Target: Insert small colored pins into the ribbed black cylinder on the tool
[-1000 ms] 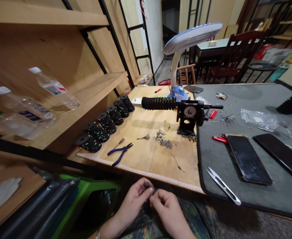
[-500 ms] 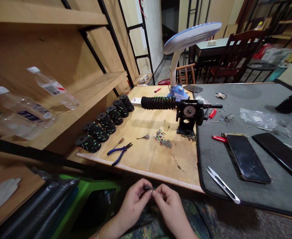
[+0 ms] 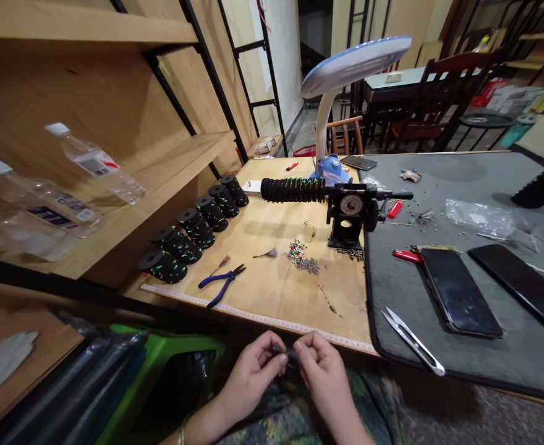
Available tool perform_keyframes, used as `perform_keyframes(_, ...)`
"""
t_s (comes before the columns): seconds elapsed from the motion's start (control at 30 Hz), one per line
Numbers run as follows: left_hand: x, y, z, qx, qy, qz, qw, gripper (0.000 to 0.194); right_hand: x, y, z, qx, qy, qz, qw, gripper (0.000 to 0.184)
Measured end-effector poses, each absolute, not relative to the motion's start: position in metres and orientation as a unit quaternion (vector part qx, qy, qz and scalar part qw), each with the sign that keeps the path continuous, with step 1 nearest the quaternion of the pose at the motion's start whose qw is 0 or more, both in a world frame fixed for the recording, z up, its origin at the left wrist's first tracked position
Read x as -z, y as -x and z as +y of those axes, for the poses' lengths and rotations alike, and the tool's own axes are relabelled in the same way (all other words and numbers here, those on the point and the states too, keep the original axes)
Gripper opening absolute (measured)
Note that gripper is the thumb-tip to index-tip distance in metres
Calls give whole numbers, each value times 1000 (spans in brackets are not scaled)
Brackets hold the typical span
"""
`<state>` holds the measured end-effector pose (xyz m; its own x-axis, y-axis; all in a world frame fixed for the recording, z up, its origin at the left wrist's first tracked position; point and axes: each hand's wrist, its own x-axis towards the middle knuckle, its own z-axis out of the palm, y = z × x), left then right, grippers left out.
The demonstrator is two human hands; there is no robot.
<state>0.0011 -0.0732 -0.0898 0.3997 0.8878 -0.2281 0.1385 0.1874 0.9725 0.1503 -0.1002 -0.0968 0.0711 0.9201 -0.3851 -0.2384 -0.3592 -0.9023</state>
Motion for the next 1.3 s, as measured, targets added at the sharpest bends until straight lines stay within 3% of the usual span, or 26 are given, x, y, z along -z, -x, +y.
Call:
perform_keyframes(0.5,86,-5,-73,-306,-517,436,670,20,96,-146,-103,-548,575,-312,522,47)
perform_keyframes(0.83,86,-7,-73,-288,-497,450,683,8,100,-143,-104,-509,595,-330,528,45)
perform_keyframes(1.13,87,-7,-68,-308,-564,471,605,2,100,-144,-104,-480,600,-397,503,40)
perform_keyframes(1.3,86,-4,-67,-297,-573,482,592,9,94,-148,-102,-493,574,-462,463,31)
